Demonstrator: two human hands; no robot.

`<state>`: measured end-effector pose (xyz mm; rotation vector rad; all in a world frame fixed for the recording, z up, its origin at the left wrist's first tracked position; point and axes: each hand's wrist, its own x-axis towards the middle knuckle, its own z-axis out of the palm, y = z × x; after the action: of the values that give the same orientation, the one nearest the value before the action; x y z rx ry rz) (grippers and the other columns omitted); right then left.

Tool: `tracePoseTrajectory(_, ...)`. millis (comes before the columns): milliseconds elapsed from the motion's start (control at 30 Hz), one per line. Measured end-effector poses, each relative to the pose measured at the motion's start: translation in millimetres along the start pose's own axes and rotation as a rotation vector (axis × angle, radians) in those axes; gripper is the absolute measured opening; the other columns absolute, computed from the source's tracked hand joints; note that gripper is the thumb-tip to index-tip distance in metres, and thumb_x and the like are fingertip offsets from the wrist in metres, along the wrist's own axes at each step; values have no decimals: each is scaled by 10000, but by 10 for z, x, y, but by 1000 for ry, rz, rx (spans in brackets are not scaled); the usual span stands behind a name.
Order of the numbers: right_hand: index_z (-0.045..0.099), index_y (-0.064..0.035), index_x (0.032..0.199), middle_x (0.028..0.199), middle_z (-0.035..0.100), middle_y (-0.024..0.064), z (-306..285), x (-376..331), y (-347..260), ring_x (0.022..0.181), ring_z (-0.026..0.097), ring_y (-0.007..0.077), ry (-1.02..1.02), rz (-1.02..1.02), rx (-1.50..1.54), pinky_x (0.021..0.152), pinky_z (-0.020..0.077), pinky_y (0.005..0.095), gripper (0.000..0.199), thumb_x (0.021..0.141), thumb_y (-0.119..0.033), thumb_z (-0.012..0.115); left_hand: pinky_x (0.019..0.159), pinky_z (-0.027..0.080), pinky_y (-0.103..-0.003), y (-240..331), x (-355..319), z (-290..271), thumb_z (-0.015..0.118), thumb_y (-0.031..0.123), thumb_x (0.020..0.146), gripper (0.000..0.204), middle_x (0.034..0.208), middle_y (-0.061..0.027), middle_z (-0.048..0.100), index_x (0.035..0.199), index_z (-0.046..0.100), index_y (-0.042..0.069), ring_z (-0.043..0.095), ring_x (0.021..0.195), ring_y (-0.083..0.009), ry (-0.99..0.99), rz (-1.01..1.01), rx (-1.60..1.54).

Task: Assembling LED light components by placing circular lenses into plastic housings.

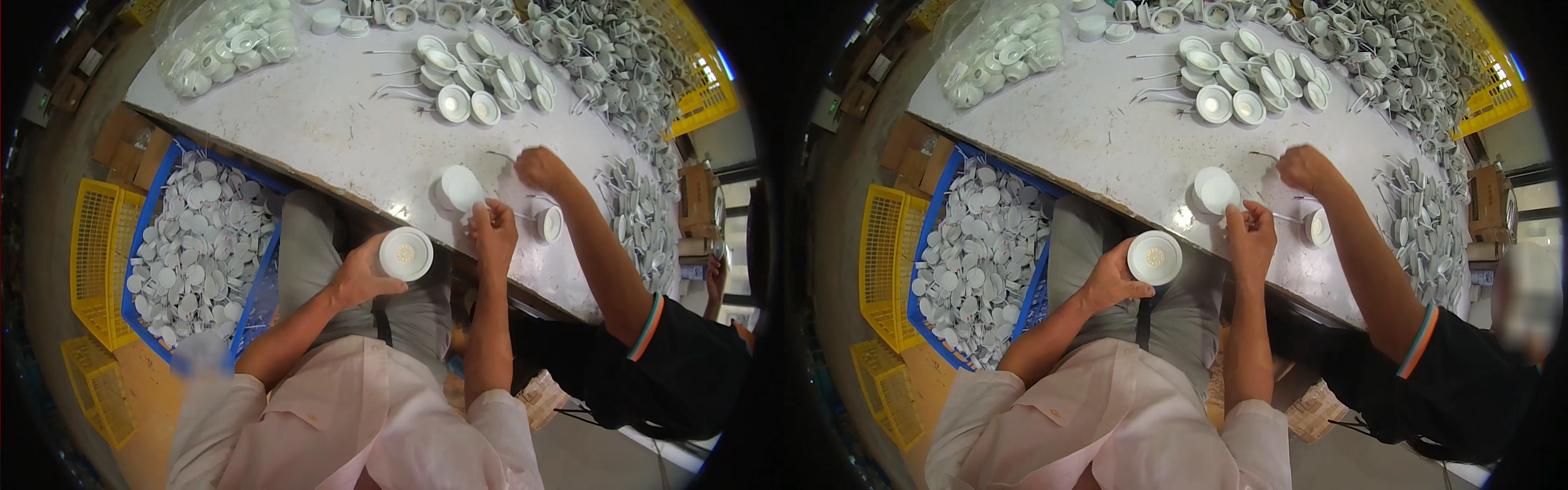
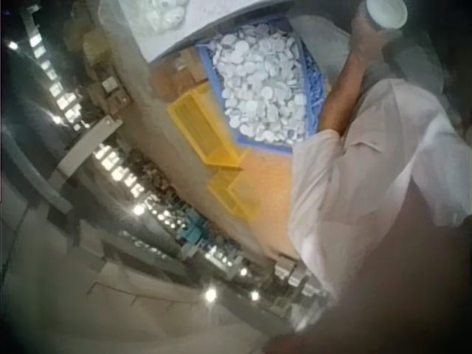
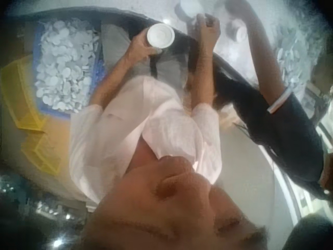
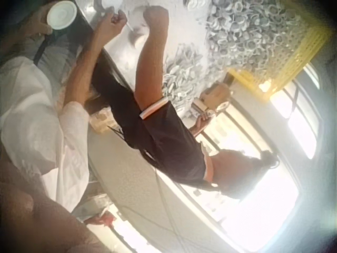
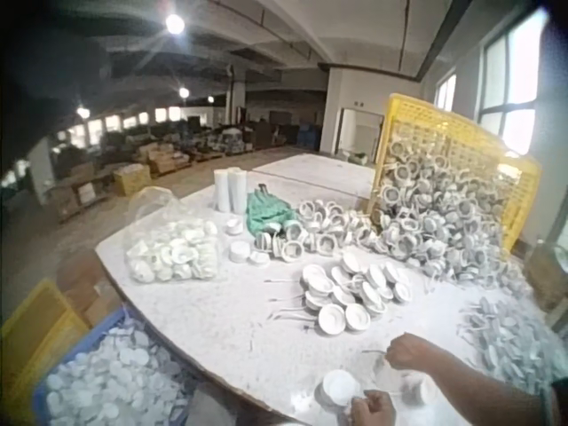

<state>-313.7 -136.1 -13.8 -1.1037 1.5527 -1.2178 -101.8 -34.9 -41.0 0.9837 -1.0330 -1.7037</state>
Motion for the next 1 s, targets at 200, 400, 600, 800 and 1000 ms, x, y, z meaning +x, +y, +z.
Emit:
tracePoseTrajectory(200,536,-38,678,583,503,-1,95,95,-121,517,443,64,22,25,-292,482,367,227,338,815,-309,685,953,435,-299,82,-30,-49,789,46,695,758,1214,-88,508,1312,359,-46,502,1114,-147,72,68,138)
tracePoseTrajectory(400,527,-67,696,593,527,14,-4,-30,-20,501,448,74,-71,206,199,472,353,221,267,886,-233,615,933,446,-294,105,-107,13,788,68,707,730,1176,-90,536,1296,373,-56,520,1088,-142,66,84,-96)
tracePoseTrajectory(600,572,-38,817,664,582,42,-108,-256,-16,550,494,95,-138,208,453,517,391,217,172,916,-178,572,953,420,-304,101,-58,17,766,79,670,714,1168,-88,558,1288,424,-26,525,1092,-150,115,-34,55)
tracePoseTrajectory(800,599,-6,886,694,609,54,-186,-542,105,549,532,103,-155,258,466,510,424,213,92,887,-98,596,925,458,-302,90,11,85,754,58,733,691,1159,-85,546,1297,370,-47,543,1059,-144,61,106,4)
tracePoseTrajectory(1000,610,8,924,705,614,57,-121,-721,114,559,536,104,-163,290,540,519,431,217,131,896,-118,589,985,391,-307,85,-54,91,756,100,700,709,1195,-83,546,1303,406,-31,509,1114,-153,106,44,10)
